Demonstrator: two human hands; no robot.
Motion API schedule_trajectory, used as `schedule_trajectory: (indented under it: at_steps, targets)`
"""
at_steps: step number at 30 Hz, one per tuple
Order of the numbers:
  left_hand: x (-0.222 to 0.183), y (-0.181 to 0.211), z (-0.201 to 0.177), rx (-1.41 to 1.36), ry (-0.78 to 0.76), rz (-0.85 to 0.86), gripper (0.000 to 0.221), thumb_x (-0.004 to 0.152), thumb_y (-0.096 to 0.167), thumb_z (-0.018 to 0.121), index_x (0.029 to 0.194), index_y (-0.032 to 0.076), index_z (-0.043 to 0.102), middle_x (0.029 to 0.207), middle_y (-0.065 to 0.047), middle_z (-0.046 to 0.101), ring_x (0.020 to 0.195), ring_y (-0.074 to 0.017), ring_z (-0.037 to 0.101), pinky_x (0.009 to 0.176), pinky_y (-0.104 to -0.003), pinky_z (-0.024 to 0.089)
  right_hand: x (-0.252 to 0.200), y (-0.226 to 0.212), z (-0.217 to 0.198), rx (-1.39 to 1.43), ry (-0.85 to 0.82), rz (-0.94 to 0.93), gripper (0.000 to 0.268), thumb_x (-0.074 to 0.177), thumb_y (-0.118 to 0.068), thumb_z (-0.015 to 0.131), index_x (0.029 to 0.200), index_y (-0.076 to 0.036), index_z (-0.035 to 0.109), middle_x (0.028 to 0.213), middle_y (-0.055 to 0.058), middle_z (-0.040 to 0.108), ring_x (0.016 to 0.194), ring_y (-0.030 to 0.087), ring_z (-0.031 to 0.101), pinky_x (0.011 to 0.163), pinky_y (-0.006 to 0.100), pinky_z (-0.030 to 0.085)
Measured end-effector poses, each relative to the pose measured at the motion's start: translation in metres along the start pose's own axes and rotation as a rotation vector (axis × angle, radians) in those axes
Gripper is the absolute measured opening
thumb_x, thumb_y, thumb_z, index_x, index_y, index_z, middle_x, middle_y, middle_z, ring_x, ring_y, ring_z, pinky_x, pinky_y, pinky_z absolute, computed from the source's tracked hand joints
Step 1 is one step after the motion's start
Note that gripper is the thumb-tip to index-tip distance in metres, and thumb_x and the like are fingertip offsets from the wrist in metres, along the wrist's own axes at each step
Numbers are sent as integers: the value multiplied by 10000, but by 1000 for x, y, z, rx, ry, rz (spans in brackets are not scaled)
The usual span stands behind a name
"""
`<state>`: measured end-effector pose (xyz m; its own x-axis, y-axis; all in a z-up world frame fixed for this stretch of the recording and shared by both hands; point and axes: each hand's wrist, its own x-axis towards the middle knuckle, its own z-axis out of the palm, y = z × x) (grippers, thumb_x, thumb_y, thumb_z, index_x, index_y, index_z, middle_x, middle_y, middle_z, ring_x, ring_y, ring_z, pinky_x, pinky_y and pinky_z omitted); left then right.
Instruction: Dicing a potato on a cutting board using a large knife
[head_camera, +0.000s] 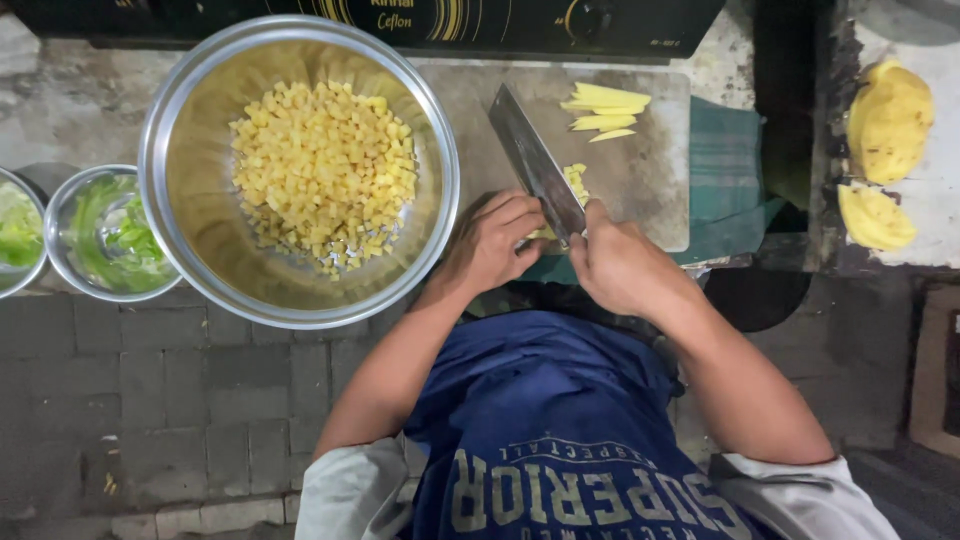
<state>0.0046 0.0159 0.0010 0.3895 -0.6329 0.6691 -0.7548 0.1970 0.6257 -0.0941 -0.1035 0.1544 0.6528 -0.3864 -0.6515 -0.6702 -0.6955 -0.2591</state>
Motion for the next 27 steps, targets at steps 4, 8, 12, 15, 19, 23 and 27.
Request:
schedule_trajectory:
  at_steps: [4, 8, 12, 15, 19, 23, 27]
  targets:
    - [2, 1, -2, -11, -13, -11, 121, 765, 61, 727, 874, 60, 673, 916, -75, 627, 935, -291, 645, 827, -381, 550, 2, 0, 7, -4, -25, 36, 333, 968, -311, 393, 1100, -10, 444, 950, 334, 686, 938, 505, 677, 792, 593, 535]
    - [7, 3, -6, -22, -26, -25, 74, 809, 57, 706, 863, 37, 661, 909, -91, 619, 923, -307, 636, 823, -385, 549, 7, 5, 18, -1, 47, -4, 297, 974, -252, 398, 1102, 9, 456, 876, 345, 681, 872, 519, 678, 734, 585, 549]
    - [7, 2, -7, 1, -51, -25, 87, 833, 96, 701, 890, 43, 663, 932, -86, 614, 949, -298, 634, 844, -383, 545, 11, 13, 32, 15, 155, -62, 251, 974, -212, 405, 1057, 16, 471, 779, 319, 686, 762, 498, 694, 621, 562, 569]
    - [5, 0, -3, 3, -60, -34, 88, 808, 90, 710, 871, 50, 665, 923, -76, 614, 947, -291, 634, 838, -376, 547, 13, 15, 33, 25, 169, -75, 248, 974, -220, 407, 1049, 9, 469, 767, 297, 695, 746, 477, 701, 615, 548, 574]
    - [7, 3, -3, 29, -46, -20, 106, 787, 83, 719, 875, 59, 666, 939, -76, 620, 964, -289, 640, 837, -382, 548, 27, 20, 27, 28, 197, -115, 242, 968, -215, 417, 1052, 9, 459, 761, 299, 691, 762, 476, 699, 627, 554, 569]
    - [2, 3, -1, 18, 1, -2, 141, 749, 74, 736, 866, 48, 662, 949, -91, 619, 966, -314, 640, 836, -400, 546, 33, 14, 9, 7, 144, -149, 302, 967, -260, 431, 1109, 2, 478, 856, 321, 691, 842, 492, 691, 645, 567, 553]
    - [-2, 4, -6, 34, 33, 12, 212, 760, 142, 779, 900, 45, 652, 986, -99, 613, 977, -325, 633, 855, -410, 537, 23, 1, -9, 12, 63, -145, 328, 952, -267, 453, 1122, 11, 492, 935, 358, 678, 908, 522, 671, 697, 604, 528]
